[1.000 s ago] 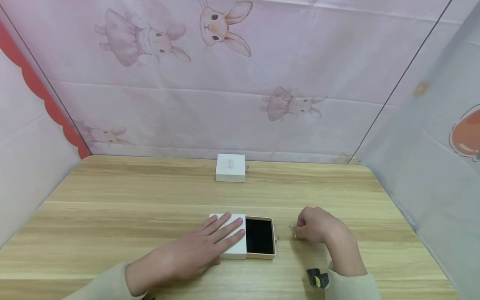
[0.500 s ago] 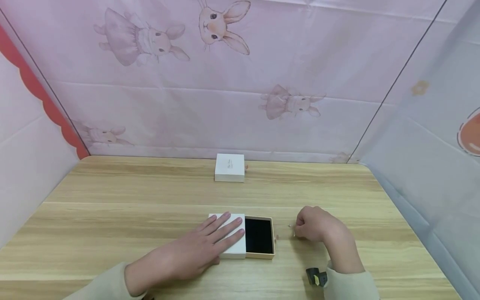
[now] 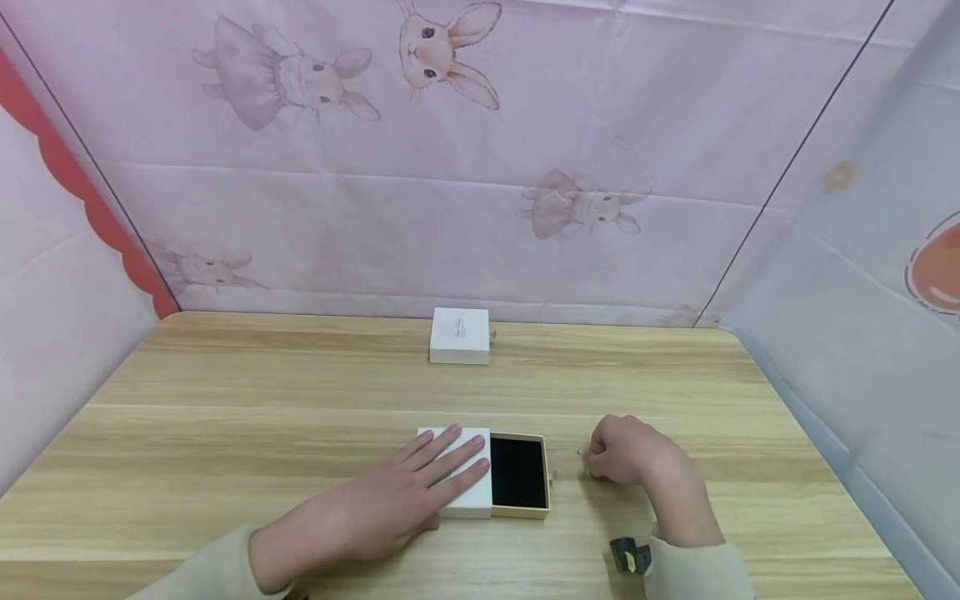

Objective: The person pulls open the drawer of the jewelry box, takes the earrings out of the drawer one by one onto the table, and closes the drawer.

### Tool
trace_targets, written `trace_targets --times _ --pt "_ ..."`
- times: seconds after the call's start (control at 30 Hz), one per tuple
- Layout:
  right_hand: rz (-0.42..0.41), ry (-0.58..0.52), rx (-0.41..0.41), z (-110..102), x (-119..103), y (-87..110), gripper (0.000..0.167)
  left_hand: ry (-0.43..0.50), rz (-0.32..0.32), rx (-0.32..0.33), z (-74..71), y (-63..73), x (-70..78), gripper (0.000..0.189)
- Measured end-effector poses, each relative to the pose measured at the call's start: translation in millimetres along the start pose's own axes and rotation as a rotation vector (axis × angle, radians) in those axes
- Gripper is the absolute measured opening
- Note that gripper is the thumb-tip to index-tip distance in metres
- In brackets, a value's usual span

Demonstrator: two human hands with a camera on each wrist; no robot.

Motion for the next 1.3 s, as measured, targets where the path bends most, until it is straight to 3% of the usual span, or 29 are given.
trace_targets --times 0.6,0.83,1.0,1.3 --pt "0.017 0.012 0.004 -3 -1 -0.6 0.024 0.027 -0.005 -0.007 -2.9 1.0 -0.2 0.071" --pt "-0.116 -0.044 0.033 -11 -14 3.3 0.015 0.041 -0.005 -0.004 -2.2 0.4 -1.4 0.071" --pt "-0.209 -0.106 -0.022 -10 -24 3.5 0.014 0.045 -0.009 -0.003 -2.0 -0.7 -2.3 0.07" --pt "-0.252 -0.242 -0.247 4 -32 6.2 0.02 0.061 -0.007 -0.003 -3.6 -0.5 -1.7 0.071"
Point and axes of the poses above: each hand's wrist, its own y-axis away from the middle knuckle, its own z-axis out of the palm, x = y × z, the point moved 7 cm from there along -y, towards the middle knuckle, and after that the axes turned 11 degrees about z, right-handed, at the moved point
